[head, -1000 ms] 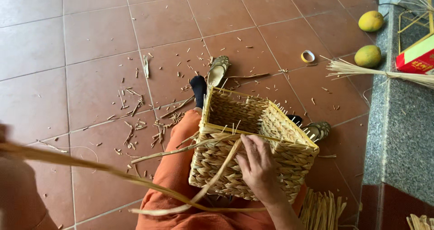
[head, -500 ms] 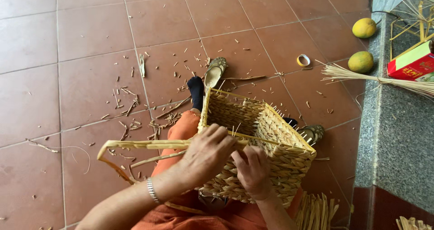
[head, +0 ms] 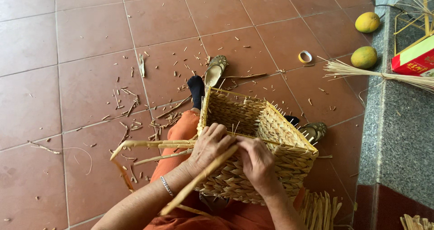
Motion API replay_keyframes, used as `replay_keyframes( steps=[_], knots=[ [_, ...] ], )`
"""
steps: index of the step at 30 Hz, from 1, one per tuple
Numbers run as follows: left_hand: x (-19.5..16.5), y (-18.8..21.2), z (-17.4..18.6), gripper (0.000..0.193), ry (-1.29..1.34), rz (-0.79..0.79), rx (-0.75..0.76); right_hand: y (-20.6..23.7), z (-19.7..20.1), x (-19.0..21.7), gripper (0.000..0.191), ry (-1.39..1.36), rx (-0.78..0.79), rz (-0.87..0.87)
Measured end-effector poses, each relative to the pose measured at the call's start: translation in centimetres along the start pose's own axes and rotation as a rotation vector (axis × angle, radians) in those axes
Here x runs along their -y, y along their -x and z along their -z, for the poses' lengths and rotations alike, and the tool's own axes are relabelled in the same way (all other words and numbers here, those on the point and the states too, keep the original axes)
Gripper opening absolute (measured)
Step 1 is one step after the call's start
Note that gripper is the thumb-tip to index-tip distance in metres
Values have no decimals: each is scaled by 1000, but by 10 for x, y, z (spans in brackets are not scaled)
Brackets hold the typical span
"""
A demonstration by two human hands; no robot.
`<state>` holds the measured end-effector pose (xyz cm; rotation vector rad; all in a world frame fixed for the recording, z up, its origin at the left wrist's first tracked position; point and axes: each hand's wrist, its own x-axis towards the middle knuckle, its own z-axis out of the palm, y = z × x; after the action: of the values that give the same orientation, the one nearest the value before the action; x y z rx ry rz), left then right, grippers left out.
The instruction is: The person sits on the floor with a woven basket on their lap and weaves flat plant fiber strips around the basket's rim, threading and tightening the strips over the upright stakes. They pull new strips from bundles beside them and work the weave around the basket edge.
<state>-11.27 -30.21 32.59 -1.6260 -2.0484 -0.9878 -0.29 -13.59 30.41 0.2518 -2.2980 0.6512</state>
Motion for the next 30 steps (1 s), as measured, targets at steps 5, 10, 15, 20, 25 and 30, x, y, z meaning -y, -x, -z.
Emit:
replay_keyframes(
  steps=[5, 10, 15, 20, 25, 30],
  knots=[
    [12, 1, 4, 33, 216, 180, 17, -18, 9, -1, 5, -128, 136, -314],
    [8, -16, 1, 37, 195, 456, 82, -29, 24, 7, 11, -188, 193, -380],
    [4, -10, 4, 22, 233, 254, -68, -34, 25, 11, 15, -192, 111, -342],
    [9, -13, 2, 35, 300, 409, -37, -33, 22, 13, 13, -167, 120, -383],
    [5, -28, -2, 17, 200, 418, 59, -32, 26, 14, 12, -178, 133, -367],
    [-1, -6, 8, 19, 238, 156, -116, -32, 26, 10, 14, -309, 113, -255]
  ],
)
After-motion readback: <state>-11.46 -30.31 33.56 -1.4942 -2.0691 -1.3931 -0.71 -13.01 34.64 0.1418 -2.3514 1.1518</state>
